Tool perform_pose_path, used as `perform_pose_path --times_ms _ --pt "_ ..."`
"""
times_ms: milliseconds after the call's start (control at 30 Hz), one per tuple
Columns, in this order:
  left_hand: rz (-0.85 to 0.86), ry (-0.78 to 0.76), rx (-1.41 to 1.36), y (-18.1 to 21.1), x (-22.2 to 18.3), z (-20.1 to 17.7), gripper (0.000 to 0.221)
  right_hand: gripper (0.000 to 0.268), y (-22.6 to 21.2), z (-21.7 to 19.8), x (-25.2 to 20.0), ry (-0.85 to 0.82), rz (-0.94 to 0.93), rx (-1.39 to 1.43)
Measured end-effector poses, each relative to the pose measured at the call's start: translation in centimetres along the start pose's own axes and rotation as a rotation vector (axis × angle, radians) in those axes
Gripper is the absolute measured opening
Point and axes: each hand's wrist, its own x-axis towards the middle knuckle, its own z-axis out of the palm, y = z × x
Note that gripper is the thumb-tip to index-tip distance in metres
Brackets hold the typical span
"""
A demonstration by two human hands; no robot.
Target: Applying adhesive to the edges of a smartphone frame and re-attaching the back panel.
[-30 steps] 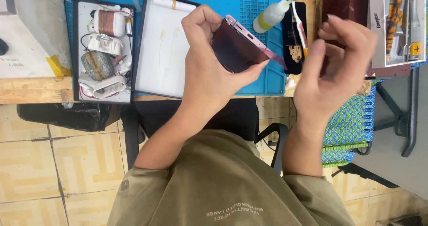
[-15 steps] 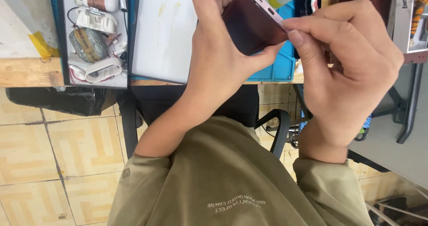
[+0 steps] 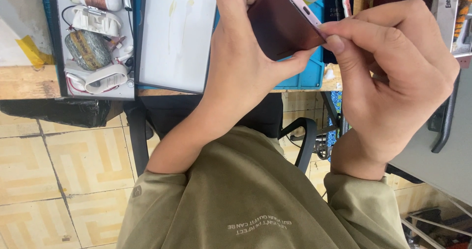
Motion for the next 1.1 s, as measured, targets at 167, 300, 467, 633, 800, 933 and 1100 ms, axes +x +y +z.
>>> perform_pose_path --times_ms 167,300,467,633,800,933,1100 --pt "-0.002 -0.015 0.006 0.0 0.0 -0.1 0.09 0.005 0.0 0.0 0.0 0.006 0.019 0.011" --pt "-0.018 -0.011 0.021 0.0 0.1 0.0 0.092 0.007 0.6 -0.2 0.0 -0.008 -0.017 0.01" --pt "-0.028 -0.01 0.021 0.2 0.1 -0.1 0.089 0.004 1.0 -0.3 -0.1 -0.01 -0.039 0.009" --pt "-0.009 -0.019 0.023 0.0 0.1 0.0 0.091 0.007 1.4 -0.5 -0.2 -0.022 -0.053 0.018" --pt "-0.022 -0.013 0.033 0.0 0.1 0.1 0.091 0.009 1.7 -1.1 0.0 -0.065 -0.081 0.012" --pt "-0.019 -0.023 0.032 0.0 -0.1 0.3 0.092 0.013 2.0 -1.9 0.0 -0.129 -0.094 -0.02" --pt "-0.026 -0.021 0.05 -0.1 0.1 0.4 0.092 0.014 2.1 -2.5 0.6 -0.186 -0.107 -0.026"
